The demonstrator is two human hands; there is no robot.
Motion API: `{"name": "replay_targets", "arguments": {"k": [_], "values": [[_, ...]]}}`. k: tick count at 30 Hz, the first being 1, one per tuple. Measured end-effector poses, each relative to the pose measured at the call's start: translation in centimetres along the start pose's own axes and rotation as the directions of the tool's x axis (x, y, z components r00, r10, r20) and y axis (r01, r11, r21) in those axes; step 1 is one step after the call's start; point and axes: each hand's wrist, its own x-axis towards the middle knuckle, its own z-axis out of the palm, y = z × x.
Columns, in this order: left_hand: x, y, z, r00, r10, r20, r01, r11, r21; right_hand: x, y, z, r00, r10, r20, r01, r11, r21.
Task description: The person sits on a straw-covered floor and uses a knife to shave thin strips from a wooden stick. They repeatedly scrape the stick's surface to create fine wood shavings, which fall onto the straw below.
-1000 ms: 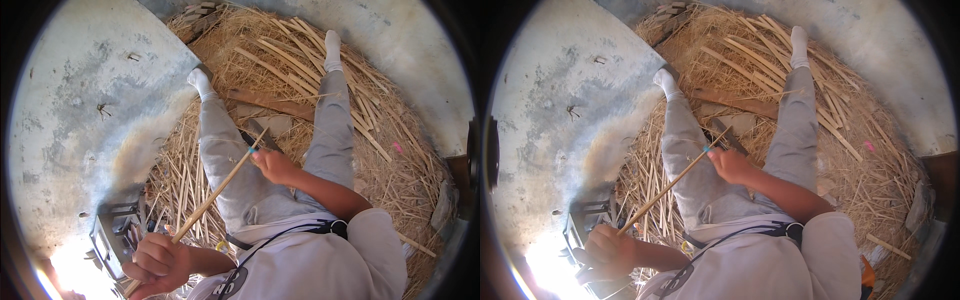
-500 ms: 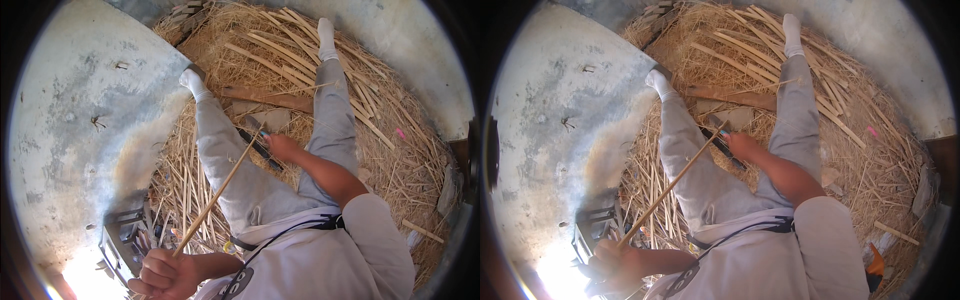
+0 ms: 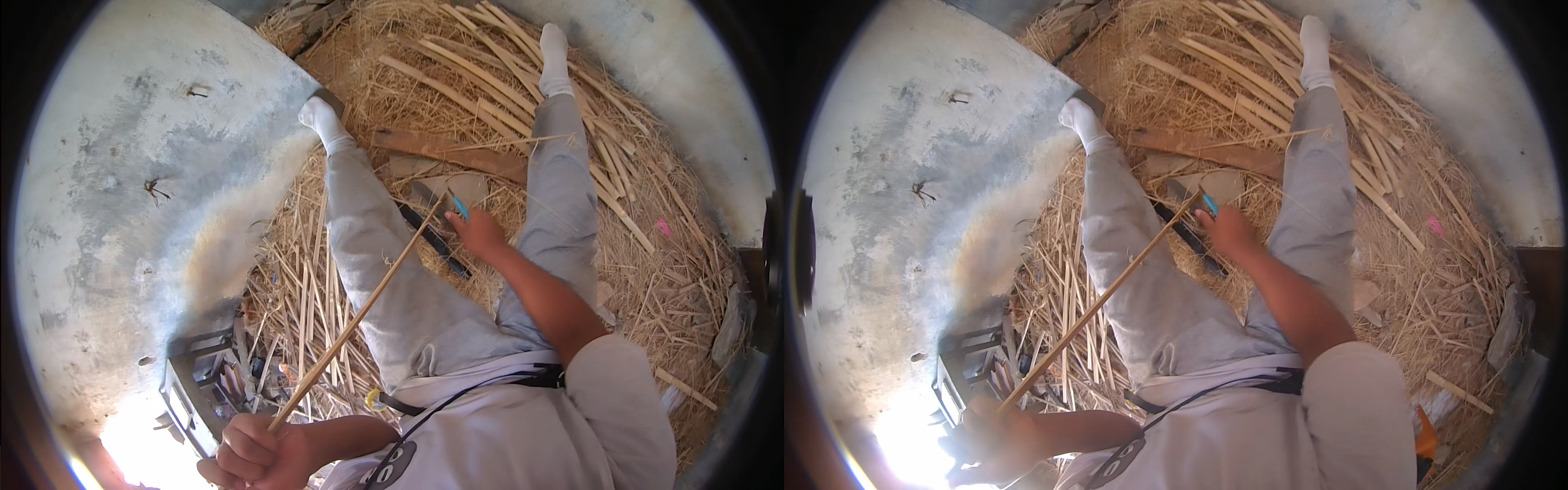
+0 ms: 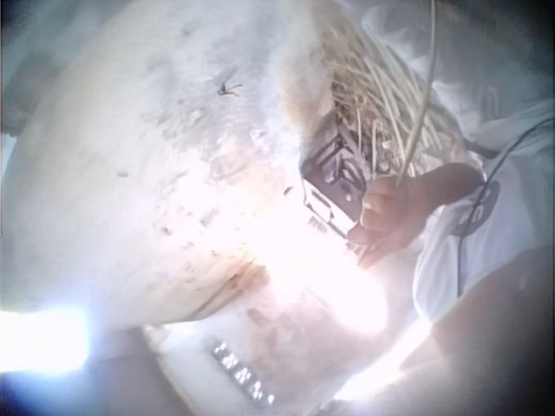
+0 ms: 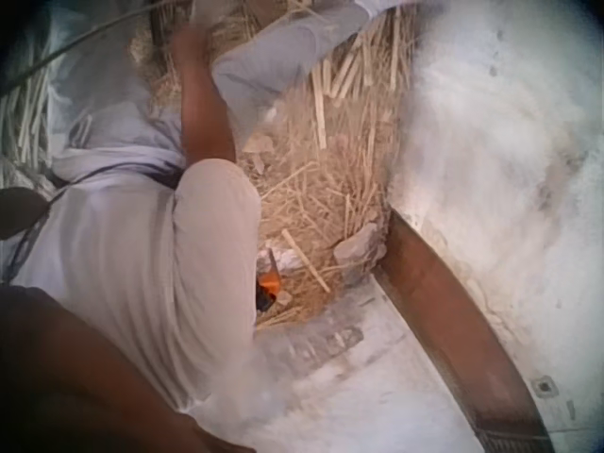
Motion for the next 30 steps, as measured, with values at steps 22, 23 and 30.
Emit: {"name": "replay_targets", "arguments": {"k": [22,23,30], "values": [[-0.7,-1.9,-5.2,0.977,-0.017,0.214,0.035,0.996,-0.08,14.9,-1.4,-4.4,0.869,-0.306,0.389,0.486,0.675,-0.555],[-0.8,-2.0,-5.2,0.976,-0.022,0.217,0.041,0.996,-0.083,14.3,-1.3,-4.3,0.84,-0.294,0.456,0.527,0.641,-0.558],[-0.8,-1.9,-5.1,0.97,-0.007,0.243,0.035,0.993,-0.109,14.3,3.0,-0.7,0.833,-0.554,-0.007,0.507,0.767,-0.393]]}}
